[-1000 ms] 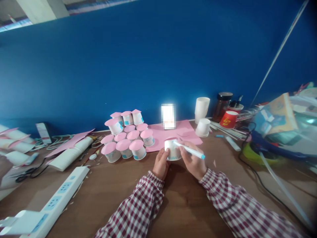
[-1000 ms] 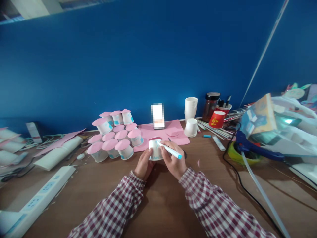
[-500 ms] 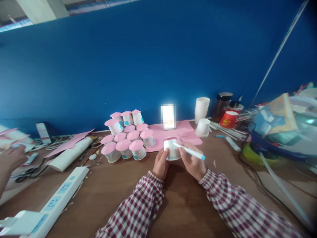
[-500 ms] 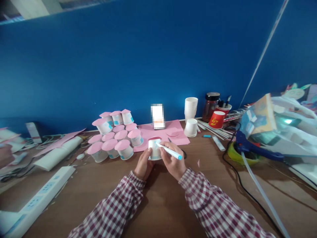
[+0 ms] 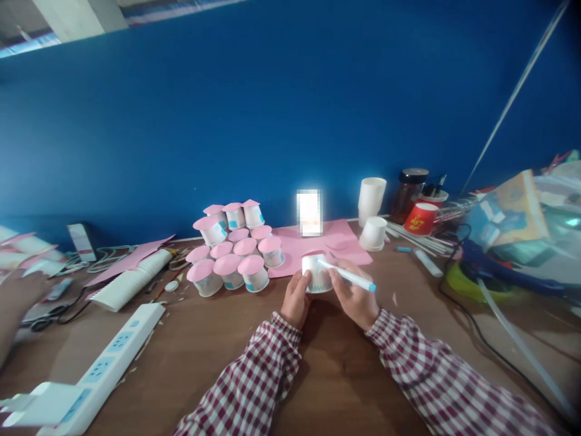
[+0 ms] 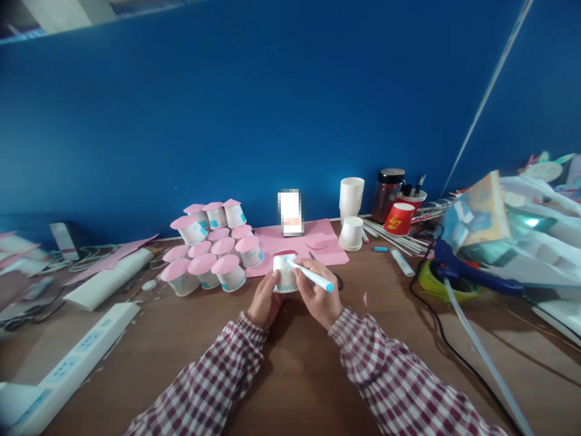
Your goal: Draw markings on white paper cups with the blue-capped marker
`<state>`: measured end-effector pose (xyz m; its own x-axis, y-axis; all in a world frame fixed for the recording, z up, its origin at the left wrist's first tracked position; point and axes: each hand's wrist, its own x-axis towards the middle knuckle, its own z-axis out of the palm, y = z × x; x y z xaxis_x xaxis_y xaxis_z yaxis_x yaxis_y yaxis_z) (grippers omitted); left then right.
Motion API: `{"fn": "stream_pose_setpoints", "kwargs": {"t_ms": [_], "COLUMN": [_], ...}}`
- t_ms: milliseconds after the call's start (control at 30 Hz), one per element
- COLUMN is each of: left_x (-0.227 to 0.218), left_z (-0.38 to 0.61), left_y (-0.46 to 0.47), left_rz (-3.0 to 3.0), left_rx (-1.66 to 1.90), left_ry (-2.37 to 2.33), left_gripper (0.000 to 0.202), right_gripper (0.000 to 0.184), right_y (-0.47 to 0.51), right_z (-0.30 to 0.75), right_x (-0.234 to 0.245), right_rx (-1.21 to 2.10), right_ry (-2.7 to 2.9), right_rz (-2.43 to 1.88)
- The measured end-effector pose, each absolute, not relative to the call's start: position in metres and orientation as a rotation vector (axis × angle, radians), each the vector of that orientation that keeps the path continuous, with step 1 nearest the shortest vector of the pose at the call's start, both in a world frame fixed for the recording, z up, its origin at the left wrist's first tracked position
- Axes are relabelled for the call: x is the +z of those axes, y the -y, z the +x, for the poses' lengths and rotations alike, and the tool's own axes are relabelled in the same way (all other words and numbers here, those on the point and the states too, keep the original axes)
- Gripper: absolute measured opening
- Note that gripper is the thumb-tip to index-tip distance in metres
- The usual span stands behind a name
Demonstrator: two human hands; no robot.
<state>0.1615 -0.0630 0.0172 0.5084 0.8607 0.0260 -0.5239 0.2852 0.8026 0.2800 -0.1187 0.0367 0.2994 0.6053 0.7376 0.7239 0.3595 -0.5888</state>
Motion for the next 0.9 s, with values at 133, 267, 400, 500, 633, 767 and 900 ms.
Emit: {"fn": "stream_pose_setpoints", "kwargs": {"t_ms": [133,267,400,500,633,767,900], "left_x": [0.0176,0.0173,0.0178,0.0191,0.0201,0.0189,0.018], "left_z": [0.1611,0.1612,0.1613,0.1612,0.1612,0.1617,0.1617], "left_y": [0.0628,0.0629,0.063,0.0629,0.0629,0.0627,0.0626], "left_rz": [0.853,0.856,0.844,0.83,0.827,0.825,0.83], "left_rx": [0.969,0.976,0.976,0.976,0.974,0.971,0.974], "left_ry": [-0.468,-0.47,-0.453,-0.437,-0.421,-0.43,-0.433], "left_gripper": [0.032,0.031,0.031,0.032,0.031,0.031,0.031], "right_gripper": [0.015,0.013,0.014,0.014,0.012,0.011,0.012], "right_y": [0.1191,0.1197,0.12,0.1202,0.121,0.1214,0.1209], "right_z": [0.2798,0.2793,0.2793,0.2796,0.2789,0.2779,0.2782], "right_x": [0.0367,0.0378,0.0384,0.0375,0.0363,0.0365,0.036], "right_rx": [-0.112,-0.114,-0.119,-0.128,-0.111,-0.093,-0.086], "right_ry": [1.382,1.393,1.388,1.366,1.386,1.391,1.388], "right_rz": [-1.314,-1.315,-1.316,-1.305,-1.302,-1.31,-1.316]}}
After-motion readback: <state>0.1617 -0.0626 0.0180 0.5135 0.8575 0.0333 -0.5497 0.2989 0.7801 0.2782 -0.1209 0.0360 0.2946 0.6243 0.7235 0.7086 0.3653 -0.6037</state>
